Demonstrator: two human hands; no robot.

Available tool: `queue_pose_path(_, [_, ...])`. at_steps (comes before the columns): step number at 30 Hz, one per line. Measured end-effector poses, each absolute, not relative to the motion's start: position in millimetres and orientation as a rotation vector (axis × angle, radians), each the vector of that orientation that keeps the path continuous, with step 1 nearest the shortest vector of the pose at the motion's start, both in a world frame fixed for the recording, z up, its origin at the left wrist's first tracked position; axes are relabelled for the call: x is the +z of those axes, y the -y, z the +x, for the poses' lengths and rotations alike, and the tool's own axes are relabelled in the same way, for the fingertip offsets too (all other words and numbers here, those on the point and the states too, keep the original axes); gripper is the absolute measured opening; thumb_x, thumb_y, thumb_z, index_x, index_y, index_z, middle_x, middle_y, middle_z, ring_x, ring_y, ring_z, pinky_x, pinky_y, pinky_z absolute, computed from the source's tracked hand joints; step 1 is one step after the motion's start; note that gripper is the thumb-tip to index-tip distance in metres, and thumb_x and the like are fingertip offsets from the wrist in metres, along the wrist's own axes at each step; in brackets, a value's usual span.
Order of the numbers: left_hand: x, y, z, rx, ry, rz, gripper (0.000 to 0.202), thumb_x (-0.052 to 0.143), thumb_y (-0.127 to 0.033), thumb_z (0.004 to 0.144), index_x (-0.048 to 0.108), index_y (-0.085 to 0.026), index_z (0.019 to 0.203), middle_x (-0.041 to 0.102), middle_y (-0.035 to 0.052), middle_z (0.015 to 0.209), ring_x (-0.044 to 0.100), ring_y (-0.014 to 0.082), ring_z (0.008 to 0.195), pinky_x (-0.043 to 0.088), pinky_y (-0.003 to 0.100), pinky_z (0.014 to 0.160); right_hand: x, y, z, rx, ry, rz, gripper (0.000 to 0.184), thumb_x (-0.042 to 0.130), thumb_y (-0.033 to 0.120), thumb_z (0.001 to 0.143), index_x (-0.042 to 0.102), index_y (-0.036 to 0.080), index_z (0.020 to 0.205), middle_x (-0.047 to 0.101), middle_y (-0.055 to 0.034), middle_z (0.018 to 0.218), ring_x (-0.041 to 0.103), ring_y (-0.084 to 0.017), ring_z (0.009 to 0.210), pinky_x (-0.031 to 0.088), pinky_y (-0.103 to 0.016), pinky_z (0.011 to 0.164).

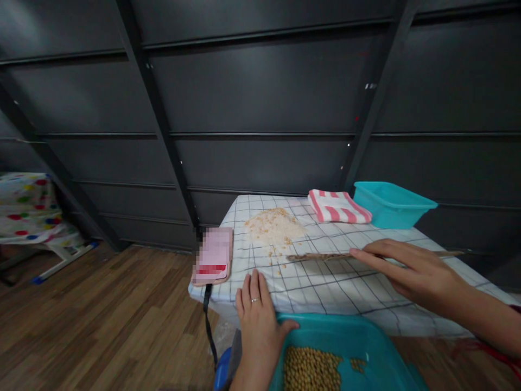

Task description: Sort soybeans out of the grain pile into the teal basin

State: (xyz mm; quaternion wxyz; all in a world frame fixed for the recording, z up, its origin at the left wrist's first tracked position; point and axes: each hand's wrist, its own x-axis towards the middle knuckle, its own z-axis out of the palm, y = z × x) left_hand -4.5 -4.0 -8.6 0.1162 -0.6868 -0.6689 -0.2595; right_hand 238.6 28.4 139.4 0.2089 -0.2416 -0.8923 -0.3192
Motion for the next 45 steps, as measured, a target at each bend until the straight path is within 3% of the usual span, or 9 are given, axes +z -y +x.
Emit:
queue_pose_path(14, [-9,4,-7,-0.756,1.947,-2.028,0.101,0.067,-0.047,0.049,0.018,-0.006,0.127,0.035,0.0197,0.129,0.027,0.0338,0.119,0.027,0.052,0.095,138,-22,237,-0.821,2.559,-0.601,0.047,0.031,-0.005,0.078,0.044,0.018,0.117,0.056,-0.0047,0.088,0.051,-0.012,0.082,0.045,-0.024,0.069])
queue_pose_path(28, [-8,4,-4,-0.760,1.944,-1.990,0.098,0.066,-0.049,0.050,0.021,-0.006,0.127,0.037,0.0185,0.128,0.029,0.0333,0.118,0.027,0.051,0.094,131,-16,248,-0.531,2.622,-0.687,0.042,0.034,0.006,0.083,0.040,0.025,0.120,0.058,-0.0018,0.087,0.053,-0.012,0.078,0.043,-0.025,0.065])
queue_pose_path(37, [-12,3,-6,-0.753,1.912,-2.006,0.102,0.066,-0.049,0.049,0.017,-0.006,0.128,0.036,0.0192,0.129,0.028,0.0345,0.118,0.028,0.053,0.093,136,-7,237,-0.192,2.523,-0.788,0.018,0.041,0.023,0.085,0.053,0.023,0.099,0.060,0.0008,0.080,0.056,-0.009,0.070,0.044,-0.020,0.058])
queue_pose_path(41, [-10,4,-7,-0.729,1.923,-2.009,0.103,0.067,-0.050,0.048,0.019,-0.006,0.127,0.036,0.0193,0.129,0.029,0.0343,0.118,0.028,0.052,0.094,155,4,227,-0.271,2.515,-0.738,0.027,0.030,0.027,0.089,0.056,0.024,0.083,0.061,0.0011,0.068,0.056,-0.008,0.060,0.043,-0.016,0.048])
queue_pose_path(45, [-9,4,-6,-0.735,1.935,-2.004,0.100,0.066,-0.047,0.050,0.018,-0.007,0.128,0.037,0.0184,0.128,0.030,0.0334,0.117,0.027,0.051,0.094,160,9,229,-0.217,2.500,-0.802,0.023,0.036,0.034,0.087,0.055,0.024,0.079,0.060,0.0029,0.065,0.055,-0.008,0.057,0.045,-0.015,0.047])
